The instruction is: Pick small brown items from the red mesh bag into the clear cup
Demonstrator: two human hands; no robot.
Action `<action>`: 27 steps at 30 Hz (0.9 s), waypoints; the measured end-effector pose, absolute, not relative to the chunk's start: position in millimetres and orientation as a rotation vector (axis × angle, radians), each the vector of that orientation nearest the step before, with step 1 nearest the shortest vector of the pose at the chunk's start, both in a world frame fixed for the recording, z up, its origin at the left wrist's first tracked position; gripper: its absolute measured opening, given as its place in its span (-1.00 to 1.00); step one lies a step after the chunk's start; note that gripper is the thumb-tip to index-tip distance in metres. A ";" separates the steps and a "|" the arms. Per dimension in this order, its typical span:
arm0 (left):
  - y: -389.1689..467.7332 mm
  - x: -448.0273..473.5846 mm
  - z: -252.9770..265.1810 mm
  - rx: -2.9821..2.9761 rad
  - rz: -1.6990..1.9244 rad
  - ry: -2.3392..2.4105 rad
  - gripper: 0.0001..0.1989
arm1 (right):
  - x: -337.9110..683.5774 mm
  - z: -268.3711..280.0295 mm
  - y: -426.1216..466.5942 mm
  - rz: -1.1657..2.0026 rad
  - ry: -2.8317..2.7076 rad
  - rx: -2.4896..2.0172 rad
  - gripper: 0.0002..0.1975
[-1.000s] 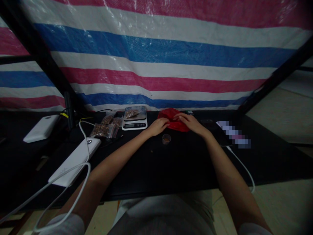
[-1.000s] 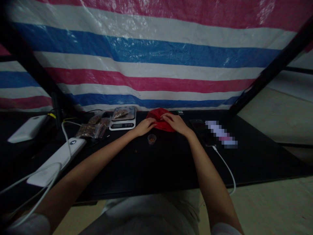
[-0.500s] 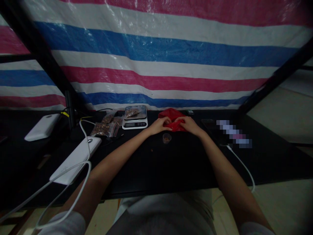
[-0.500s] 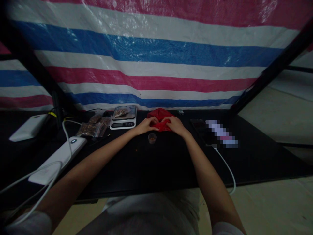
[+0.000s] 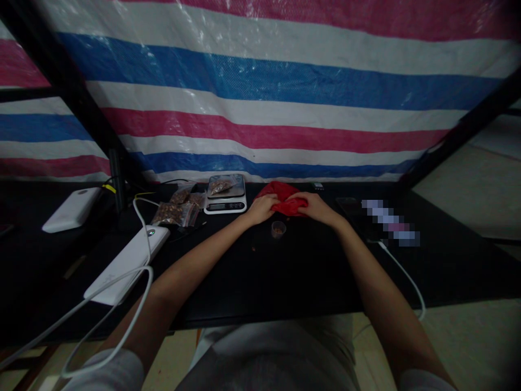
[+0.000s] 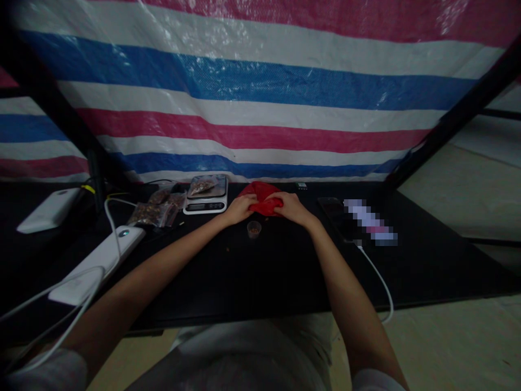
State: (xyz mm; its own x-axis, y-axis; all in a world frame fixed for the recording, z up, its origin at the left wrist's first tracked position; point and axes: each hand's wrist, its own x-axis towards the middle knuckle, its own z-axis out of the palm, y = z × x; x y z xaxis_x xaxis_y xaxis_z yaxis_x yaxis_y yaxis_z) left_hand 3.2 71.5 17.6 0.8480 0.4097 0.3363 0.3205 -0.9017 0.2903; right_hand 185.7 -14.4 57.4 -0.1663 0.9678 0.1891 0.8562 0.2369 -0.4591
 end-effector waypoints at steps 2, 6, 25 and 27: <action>71.8 3.0 16.2 2.831 0.603 0.555 -0.73 | 189.6 56.9 -15.3 0.196 -2.084 -1.777 -0.60; 76.2 3.8 11.1 2.827 0.623 0.518 -0.66 | 197.9 64.9 -20.3 0.201 -2.071 -1.765 -0.49; 49.8 -74.7 72.7 2.532 0.236 0.276 -0.71 | 187.3 37.6 -10.5 0.698 -2.191 -1.544 -0.81; 38.4 -88.9 75.8 2.493 0.049 0.186 -0.67 | 182.1 46.3 -13.8 0.746 -2.127 -1.493 -0.79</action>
